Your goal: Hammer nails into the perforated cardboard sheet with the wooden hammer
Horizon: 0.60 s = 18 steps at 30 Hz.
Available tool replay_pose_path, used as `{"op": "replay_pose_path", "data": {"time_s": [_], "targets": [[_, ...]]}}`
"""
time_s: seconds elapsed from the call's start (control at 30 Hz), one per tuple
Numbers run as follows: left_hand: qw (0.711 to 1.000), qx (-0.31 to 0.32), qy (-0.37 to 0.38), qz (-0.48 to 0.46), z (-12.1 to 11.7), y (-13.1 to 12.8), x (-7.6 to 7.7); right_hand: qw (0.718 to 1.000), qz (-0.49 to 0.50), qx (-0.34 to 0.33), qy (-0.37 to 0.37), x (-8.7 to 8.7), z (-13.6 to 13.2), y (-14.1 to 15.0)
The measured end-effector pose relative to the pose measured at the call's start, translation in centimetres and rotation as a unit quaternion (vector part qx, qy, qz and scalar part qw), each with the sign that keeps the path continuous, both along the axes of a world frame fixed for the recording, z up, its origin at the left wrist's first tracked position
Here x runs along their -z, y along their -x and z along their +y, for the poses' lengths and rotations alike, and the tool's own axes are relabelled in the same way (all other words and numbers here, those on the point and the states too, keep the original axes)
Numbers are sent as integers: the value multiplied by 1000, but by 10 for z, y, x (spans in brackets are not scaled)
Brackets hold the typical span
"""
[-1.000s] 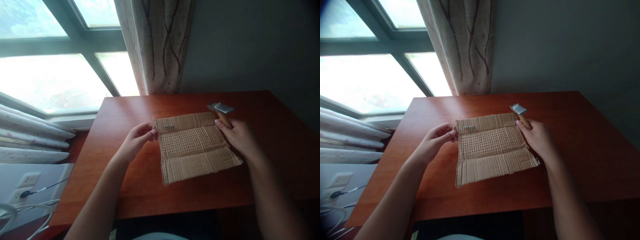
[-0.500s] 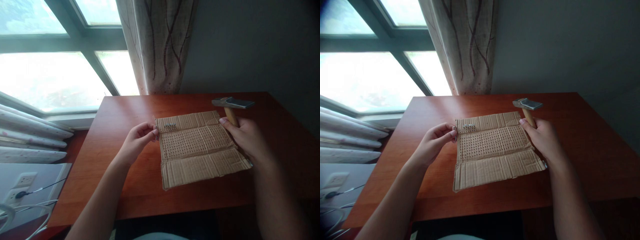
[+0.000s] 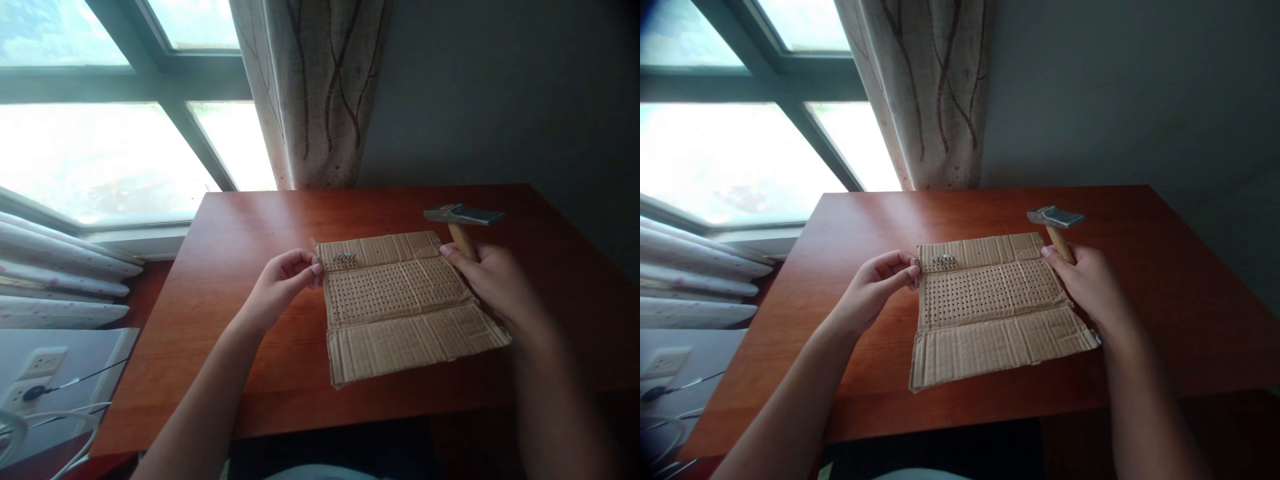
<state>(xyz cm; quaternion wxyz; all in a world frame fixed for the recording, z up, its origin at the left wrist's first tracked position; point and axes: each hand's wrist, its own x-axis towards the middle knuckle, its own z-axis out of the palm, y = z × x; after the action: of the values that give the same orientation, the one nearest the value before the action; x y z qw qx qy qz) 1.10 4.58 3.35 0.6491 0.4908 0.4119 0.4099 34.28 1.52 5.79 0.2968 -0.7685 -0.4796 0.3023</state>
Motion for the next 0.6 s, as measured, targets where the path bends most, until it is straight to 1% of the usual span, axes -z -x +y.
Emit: {"op": "replay_pose_path", "data": {"time_s": [0.17, 0.33, 0.47, 0.6], "targets": [[1000, 0, 11, 16, 1, -2, -1, 1000, 20, -13, 8, 8, 3, -1], [1000, -4, 14, 20, 0, -1, -1, 999, 25, -31, -6, 18, 5, -6], [1000, 1, -1, 24, 0, 0, -2, 999, 20, -38, -21, 26, 6, -11], [998, 2, -27, 48, 0, 3, -3, 998, -17, -22, -54, 31, 7, -17]]}}
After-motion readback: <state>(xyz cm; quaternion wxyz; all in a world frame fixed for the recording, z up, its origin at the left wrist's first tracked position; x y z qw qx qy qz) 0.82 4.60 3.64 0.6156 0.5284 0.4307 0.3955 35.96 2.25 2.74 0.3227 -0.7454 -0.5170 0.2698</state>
